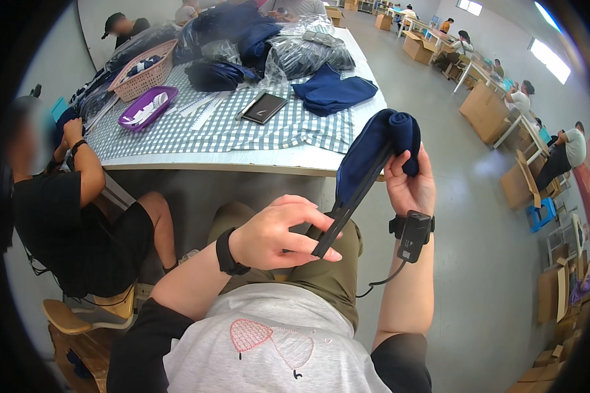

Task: The recorder applies a white adhesive label to a blue fabric component, likely for shoe manufacturing.

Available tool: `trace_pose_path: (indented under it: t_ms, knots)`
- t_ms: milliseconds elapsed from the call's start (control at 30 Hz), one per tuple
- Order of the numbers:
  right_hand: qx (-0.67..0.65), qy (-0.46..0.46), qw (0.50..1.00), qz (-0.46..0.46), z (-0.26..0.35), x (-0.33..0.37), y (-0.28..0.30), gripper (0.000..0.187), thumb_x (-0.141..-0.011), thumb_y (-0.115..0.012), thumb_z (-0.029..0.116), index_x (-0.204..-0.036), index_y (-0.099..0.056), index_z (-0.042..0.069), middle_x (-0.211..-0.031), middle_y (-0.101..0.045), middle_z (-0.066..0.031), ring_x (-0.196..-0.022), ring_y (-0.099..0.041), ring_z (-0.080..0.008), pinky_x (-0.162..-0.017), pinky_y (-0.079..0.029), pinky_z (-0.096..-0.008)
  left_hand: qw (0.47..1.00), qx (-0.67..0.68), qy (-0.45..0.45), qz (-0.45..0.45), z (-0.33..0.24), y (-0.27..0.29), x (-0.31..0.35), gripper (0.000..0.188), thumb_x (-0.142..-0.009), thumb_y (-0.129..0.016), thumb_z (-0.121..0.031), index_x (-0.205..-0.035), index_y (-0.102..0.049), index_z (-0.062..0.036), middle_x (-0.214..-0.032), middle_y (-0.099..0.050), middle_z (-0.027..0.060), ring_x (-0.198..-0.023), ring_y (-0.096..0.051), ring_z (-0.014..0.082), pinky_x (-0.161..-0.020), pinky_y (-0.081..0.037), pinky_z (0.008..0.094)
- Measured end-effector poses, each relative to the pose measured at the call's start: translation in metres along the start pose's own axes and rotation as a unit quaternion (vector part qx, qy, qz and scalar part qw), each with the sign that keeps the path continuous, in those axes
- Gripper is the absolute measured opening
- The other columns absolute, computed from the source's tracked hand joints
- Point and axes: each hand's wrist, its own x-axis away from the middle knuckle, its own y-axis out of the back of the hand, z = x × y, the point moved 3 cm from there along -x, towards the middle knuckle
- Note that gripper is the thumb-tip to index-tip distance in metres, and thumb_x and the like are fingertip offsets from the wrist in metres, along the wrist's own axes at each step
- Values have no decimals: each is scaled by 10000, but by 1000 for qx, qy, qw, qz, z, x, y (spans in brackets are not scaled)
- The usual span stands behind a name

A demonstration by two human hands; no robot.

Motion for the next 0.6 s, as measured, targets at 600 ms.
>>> trace_pose_path:
  t_ms: [600]
  knots:
    - [250,-62,958,-122,13,-43,10,162,-876,-595,116,-985,-545,7,-928,-616,-72,-752,-662,-168,-794,-520,-280,978,-4,186,-98,34,-5,-13,319,-816,-659,-205,-1107,-572,-106,-858,-665,25,-843,-616,184,-878,-381,320]
